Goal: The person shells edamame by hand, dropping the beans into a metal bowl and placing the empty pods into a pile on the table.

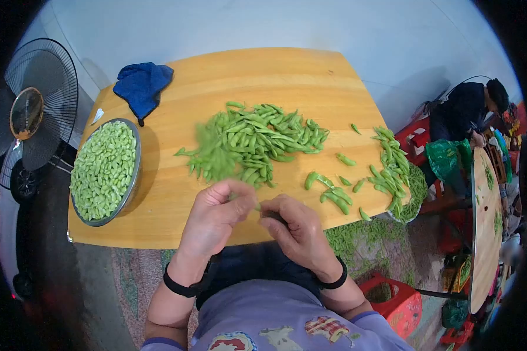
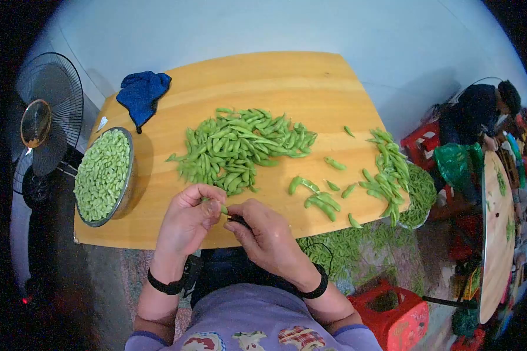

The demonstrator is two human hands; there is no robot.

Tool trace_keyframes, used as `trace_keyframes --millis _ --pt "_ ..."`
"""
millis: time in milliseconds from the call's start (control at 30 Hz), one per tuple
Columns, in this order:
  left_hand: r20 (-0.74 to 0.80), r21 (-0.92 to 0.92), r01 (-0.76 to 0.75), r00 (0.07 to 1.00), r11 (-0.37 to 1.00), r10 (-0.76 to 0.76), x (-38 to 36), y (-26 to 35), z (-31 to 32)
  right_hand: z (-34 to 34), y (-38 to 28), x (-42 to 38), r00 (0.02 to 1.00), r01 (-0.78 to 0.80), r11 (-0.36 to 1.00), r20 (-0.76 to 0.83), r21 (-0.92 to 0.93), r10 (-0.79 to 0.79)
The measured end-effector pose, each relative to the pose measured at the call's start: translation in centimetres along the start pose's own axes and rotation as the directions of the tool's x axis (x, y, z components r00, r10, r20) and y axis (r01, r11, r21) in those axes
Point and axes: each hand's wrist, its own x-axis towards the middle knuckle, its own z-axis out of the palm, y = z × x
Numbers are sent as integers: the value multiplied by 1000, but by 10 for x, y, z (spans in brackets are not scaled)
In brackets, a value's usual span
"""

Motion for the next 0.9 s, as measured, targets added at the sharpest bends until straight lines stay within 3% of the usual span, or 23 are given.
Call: trace_keyframes --millis 100,333,400,433,467,500,567,700,733,800,833,867,900 --pt "-24 101 -8 1000 995 11 0 -3 5 -3 -2 0 1000 17 1000 1 -1 -17" --pt "24 138 -9 1000 990 5 -4 -11 5 -9 -6 -7 999 46 998 22 -41 -45" --pt "168 80 -62 985 995 47 -7 -17 0 -13 -6 -13 998 41 999 52 -22 -40" --pt "165 85 -63 985 994 48 -9 -20 -1 -17 -6 -16 980 -168 945 154 279 128" --pt "252 -21 -3 968 1000 8 -10 -22 0 -22 -5 -18 922 -375 765 299 523 247" --pt "340 -122 70 940 990 -24 -11 -27 0 -26 -1 -21 922 -375 764 300 525 246" --pt "396 -173 81 918 982 -6 -13 -38 0 -30 13 -29 799 -601 384 540 701 264" --pt "423 -76 31 906 997 4 -18 -41 6 -32 18 -42 781 -623 248 571 742 253" --pt "397 10 -11 918 1000 6 -18 -41 7 -32 14 -43 780 -624 248 573 741 251" --pt "373 97 -48 928 994 8 -20 -38 11 -32 0 -45 819 -572 632 327 524 471" --pt "303 277 -79 953 958 -9 -22 -35 16 -33 -4 -45 821 -569 635 325 522 469" --pt "228 447 -95 974 889 -11 -23 -34 20 -34 -6 -46 909 -411 862 210 297 360" --pt "226 446 -92 974 890 -12 -24 -36 21 -34 -7 -47 968 -218 976 136 27 212"
